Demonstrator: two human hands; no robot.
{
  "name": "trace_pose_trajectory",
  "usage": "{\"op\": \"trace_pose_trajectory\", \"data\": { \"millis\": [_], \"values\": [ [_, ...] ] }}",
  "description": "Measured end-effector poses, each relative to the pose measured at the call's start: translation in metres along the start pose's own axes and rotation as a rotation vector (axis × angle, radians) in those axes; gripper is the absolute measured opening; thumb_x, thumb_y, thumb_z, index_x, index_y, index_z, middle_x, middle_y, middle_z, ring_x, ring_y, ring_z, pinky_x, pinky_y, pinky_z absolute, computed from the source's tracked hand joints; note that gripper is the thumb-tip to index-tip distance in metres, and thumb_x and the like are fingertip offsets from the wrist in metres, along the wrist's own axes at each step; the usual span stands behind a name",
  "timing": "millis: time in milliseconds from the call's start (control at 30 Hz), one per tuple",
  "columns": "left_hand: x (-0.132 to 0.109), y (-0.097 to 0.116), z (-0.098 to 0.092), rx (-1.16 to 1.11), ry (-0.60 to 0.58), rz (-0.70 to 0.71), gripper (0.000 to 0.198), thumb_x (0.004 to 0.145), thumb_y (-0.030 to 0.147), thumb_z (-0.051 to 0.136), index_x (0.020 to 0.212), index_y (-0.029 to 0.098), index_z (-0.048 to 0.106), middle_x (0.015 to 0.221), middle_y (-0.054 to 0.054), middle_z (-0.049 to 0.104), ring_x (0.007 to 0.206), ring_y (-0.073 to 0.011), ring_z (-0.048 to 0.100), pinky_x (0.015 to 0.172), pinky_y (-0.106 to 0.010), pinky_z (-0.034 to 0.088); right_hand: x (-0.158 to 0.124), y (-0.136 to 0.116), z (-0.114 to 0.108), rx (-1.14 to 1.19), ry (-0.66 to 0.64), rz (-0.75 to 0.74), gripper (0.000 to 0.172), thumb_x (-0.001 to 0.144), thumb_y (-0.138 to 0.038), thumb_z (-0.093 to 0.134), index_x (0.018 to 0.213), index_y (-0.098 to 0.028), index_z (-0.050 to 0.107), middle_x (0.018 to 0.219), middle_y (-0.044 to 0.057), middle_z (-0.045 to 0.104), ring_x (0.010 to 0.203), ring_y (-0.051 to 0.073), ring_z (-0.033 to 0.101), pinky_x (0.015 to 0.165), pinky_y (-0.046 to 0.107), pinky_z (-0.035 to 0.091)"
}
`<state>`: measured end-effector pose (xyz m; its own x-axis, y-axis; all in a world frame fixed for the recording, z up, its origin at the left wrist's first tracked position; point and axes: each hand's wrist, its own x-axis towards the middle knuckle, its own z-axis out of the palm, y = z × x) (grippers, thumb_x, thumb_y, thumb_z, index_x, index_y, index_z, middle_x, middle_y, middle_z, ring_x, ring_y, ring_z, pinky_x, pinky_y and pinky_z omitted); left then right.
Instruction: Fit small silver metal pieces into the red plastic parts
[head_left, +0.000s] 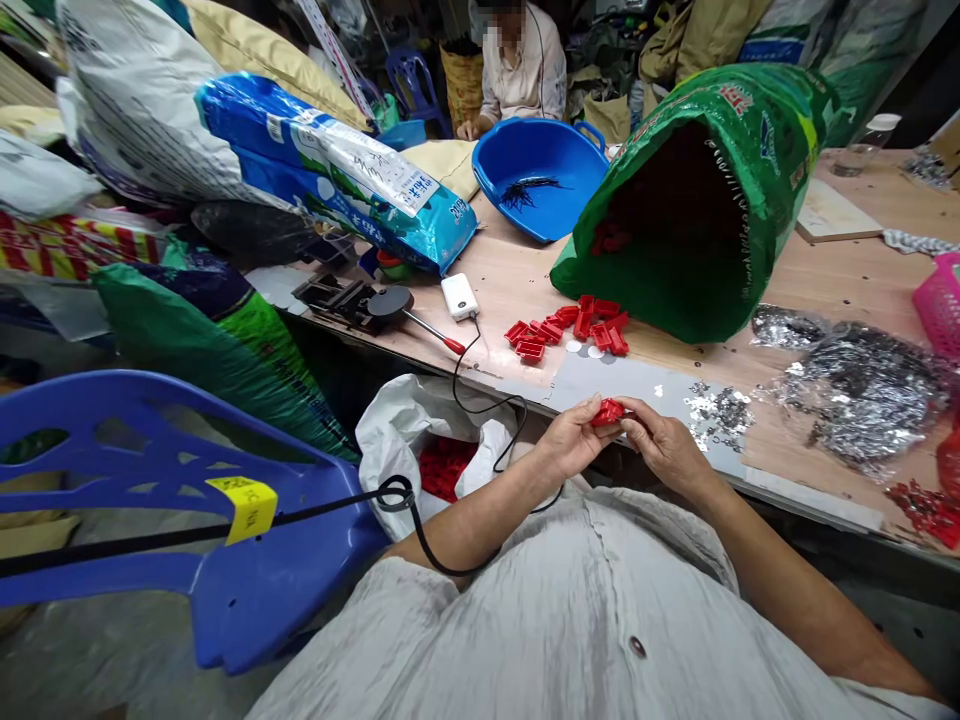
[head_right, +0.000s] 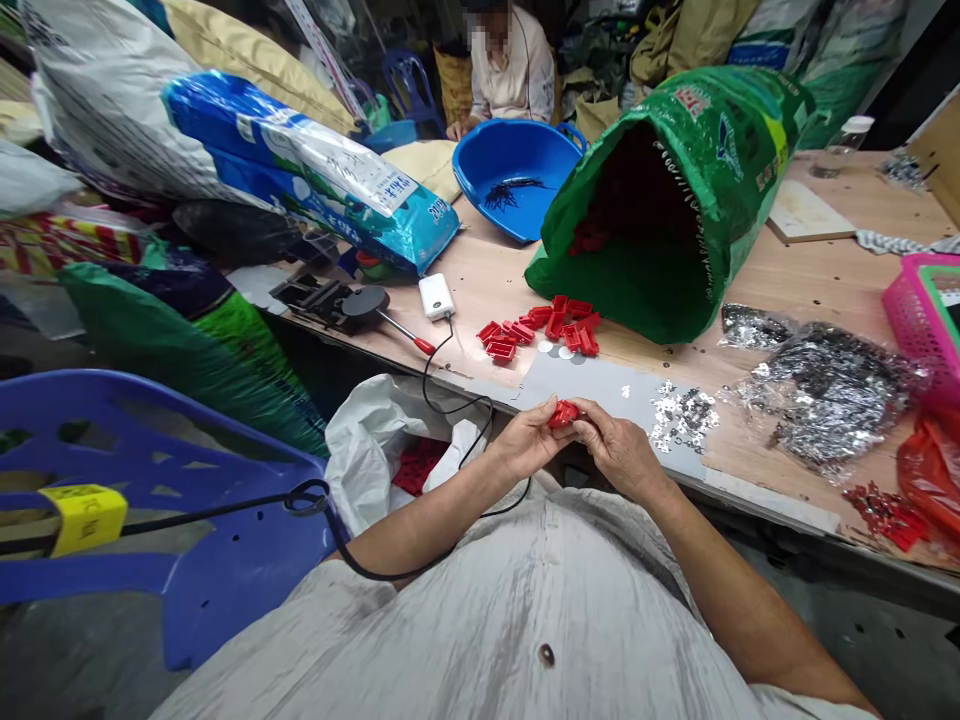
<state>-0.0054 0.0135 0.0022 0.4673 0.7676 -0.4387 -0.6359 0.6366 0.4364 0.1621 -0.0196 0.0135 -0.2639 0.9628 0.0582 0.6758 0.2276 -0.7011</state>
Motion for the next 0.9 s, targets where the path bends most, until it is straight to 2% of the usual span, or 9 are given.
{"op": "trace_pose_trajectory", "data": {
  "millis": [233,400,500,600,667,733,833,900],
  "values": [
    [-0.005,-0.001,0.007,-0.057,0.042,-0.011,0.02,0.093,0.025,0.054,0.082,0.012,0.064,0.082,-0.005,0.067,0.075,-0.0134,0.067,0.098,-0.035,0.05,0.003,0.001,0.003,-0.087,0.051,-0.046,0.04,0.099,-0.044,0.037,0.132,-0.031,0.055,0.108,0.004,0.074,0.082,0.023,0.071,0.068,0.031,0.049],
    [-0.004,-0.007,0.004,-0.06,0.019,0.04,0.013,0.089,0.025,0.06,0.085,0.013,0.062,0.087,-0.005,0.07,0.085,-0.0158,0.07,0.103,-0.038,0.048,0.007,0.004,0.01,0.007,0.15,-0.022,0.037,0.099,-0.043,0.036,0.113,-0.027,0.067,0.098,0.003,0.075,0.081,0.021,0.07,0.071,0.029,0.049],
    [-0.004,-0.002,-0.002,0.014,-0.01,0.084,0.015,0.084,0.026,0.067,0.08,0.014,0.059,0.085,-0.004,0.071,0.086,-0.0173,0.071,0.104,-0.039,0.047,0.011,0.004,0.009,0.084,0.122,-0.007,0.039,0.099,-0.045,0.035,0.11,-0.027,0.067,0.093,0.002,0.074,0.079,0.019,0.069,0.07,0.028,0.048],
    [-0.013,0.021,-0.013,0.182,-0.017,0.154,0.026,0.075,0.027,0.076,0.075,0.016,0.053,0.079,-0.002,0.07,0.087,-0.0203,0.072,0.101,-0.04,0.048,0.021,0.01,0.002,0.025,0.073,0.057,0.042,0.1,-0.047,0.032,0.116,-0.029,0.066,0.079,0.001,0.072,0.067,0.018,0.066,0.063,0.028,0.045],
    [-0.028,0.045,-0.025,0.351,0.008,0.224,0.031,0.069,0.027,0.08,0.082,0.016,0.054,0.081,-0.002,0.07,0.084,-0.0201,0.073,0.096,-0.039,0.05,0.032,0.019,-0.003,-0.079,0.095,0.117,0.041,0.098,-0.05,0.035,0.117,-0.029,0.066,0.073,0.001,0.07,0.064,0.019,0.064,0.06,0.028,0.043],
    [-0.049,0.073,-0.041,0.527,0.054,0.28,0.041,0.063,0.024,0.082,0.093,0.018,0.056,0.085,-0.002,0.071,0.082,-0.0197,0.072,0.09,-0.037,0.052,0.047,0.03,-0.008,-0.196,0.144,0.158,0.039,0.095,-0.051,0.043,0.116,-0.028,0.066,0.074,0.002,0.07,0.067,0.021,0.064,0.06,0.029,0.042],
    [-0.087,0.115,-0.073,0.828,0.148,0.281,0.043,0.061,0.026,0.081,0.097,0.021,0.058,0.091,-0.002,0.07,0.084,-0.02,0.07,0.083,-0.036,0.054,0.073,0.043,-0.012,-0.335,0.186,0.188,0.038,0.09,-0.048,0.052,0.12,-0.028,0.064,0.081,0.003,0.072,0.074,0.023,0.065,0.061,0.03,0.04],
    [-0.111,0.137,-0.095,1.173,0.236,0.211,0.04,0.061,0.029,0.079,0.095,0.023,0.062,0.092,-0.002,0.07,0.086,-0.0215,0.068,0.081,-0.034,0.054,0.091,0.046,-0.013,-0.397,0.18,0.211,0.038,0.089,-0.045,0.054,0.122,-0.028,0.063,0.084,0.005,0.073,0.078,0.024,0.065,0.062,0.03,0.04]
  ]
}}
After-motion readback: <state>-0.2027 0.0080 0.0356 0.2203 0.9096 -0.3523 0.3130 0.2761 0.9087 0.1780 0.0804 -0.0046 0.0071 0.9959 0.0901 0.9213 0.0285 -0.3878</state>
